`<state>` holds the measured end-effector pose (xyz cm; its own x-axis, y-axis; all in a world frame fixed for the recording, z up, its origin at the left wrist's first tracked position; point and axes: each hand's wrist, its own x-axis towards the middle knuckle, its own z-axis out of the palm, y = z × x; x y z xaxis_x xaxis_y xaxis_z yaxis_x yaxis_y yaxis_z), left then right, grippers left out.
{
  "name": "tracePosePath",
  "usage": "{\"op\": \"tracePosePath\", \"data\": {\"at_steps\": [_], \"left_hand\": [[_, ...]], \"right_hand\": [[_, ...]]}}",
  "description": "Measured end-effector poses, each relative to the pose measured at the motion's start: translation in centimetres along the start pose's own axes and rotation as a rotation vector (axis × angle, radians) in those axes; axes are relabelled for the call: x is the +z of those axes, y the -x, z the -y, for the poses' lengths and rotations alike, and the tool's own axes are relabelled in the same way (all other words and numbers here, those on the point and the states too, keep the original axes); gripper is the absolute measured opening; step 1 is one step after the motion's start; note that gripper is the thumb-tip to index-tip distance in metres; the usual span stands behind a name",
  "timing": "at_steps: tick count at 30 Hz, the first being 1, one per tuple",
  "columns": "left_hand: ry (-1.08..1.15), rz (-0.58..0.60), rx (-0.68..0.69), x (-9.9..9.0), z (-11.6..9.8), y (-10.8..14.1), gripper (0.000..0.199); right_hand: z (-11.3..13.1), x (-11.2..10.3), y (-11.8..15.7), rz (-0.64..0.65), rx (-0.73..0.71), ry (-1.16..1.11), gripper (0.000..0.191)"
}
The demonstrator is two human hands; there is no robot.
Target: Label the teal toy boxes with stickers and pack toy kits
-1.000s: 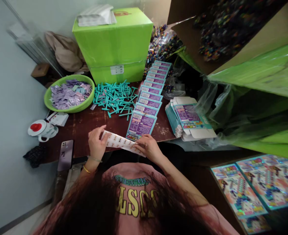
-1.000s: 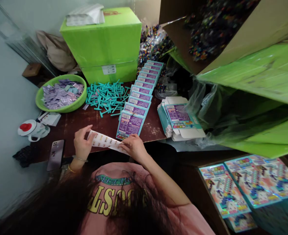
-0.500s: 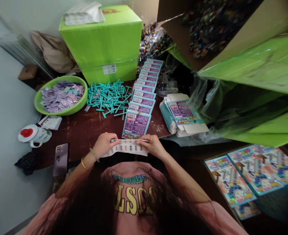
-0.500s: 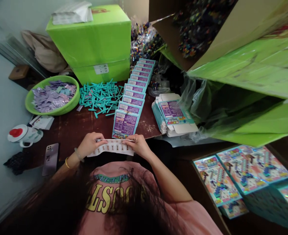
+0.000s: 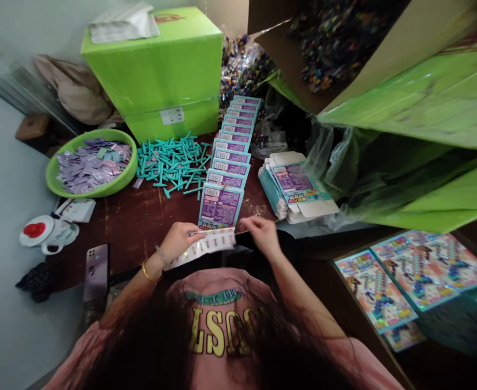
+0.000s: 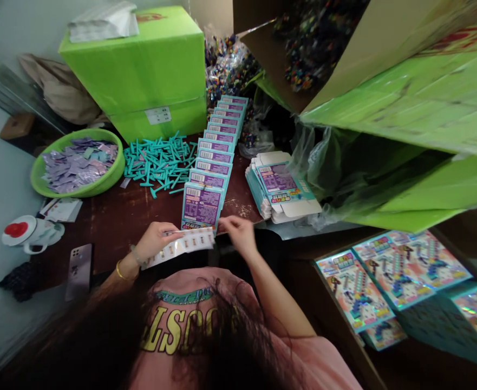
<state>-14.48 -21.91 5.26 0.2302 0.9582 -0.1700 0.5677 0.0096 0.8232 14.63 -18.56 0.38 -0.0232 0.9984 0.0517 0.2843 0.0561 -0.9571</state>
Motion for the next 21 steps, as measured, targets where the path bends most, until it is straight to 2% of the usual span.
{"op": "tracePosePath", "data": {"at_steps": [2,3,5,8,10,13,16,18,21], "left_hand": [[0.007,0.008,-0.029,-0.7,0.0,0.1,0.027],[0.005,0.018,-0.038,-1.1,0.0,0.1,0.028],[-0.002,0.050,-0.039,-1.5,-0.2,-0.2,0.030],[0.005,0.100,-0.027,-1.3,-0.9,-0.9,0.033],[0.033,0.128,-0.028,-1.1,-1.2,-1.4,0.034],[0.129,0.196,-0.096,-1.2,-1.1,-1.9,0.035],[0.293,0.349,-0.263,-1.6,-0.7,-2.0,0.036],[0.396,0.425,-0.358,-1.8,-0.2,-2.1,0.038],[0.446,0.427,-0.410,-1.8,0.5,-2.4,0.039]], "right_hand": [[-1.0,-2.6,-1.0,-0.176,0.033,0.026,0.043],[-1.2,-3.6,-1.2,-0.205,0.018,0.047,0.041],[-0.5,-4.3,-1.2,-0.125,-0.069,0.095,0.033],[2.2,-2.7,-0.5,0.164,-0.346,0.191,0.022],[3.8,-1.3,-0.1,0.269,-0.535,0.269,0.015],[4.7,-0.4,-0.1,0.291,-0.714,0.331,0.009],[4.5,-0.4,0.2,0.227,-0.805,0.394,0.010],[4.4,-0.4,0.6,0.201,-0.813,0.470,0.013],[4.7,-0.5,1.3,0.235,-0.762,0.431,0.011]]}}
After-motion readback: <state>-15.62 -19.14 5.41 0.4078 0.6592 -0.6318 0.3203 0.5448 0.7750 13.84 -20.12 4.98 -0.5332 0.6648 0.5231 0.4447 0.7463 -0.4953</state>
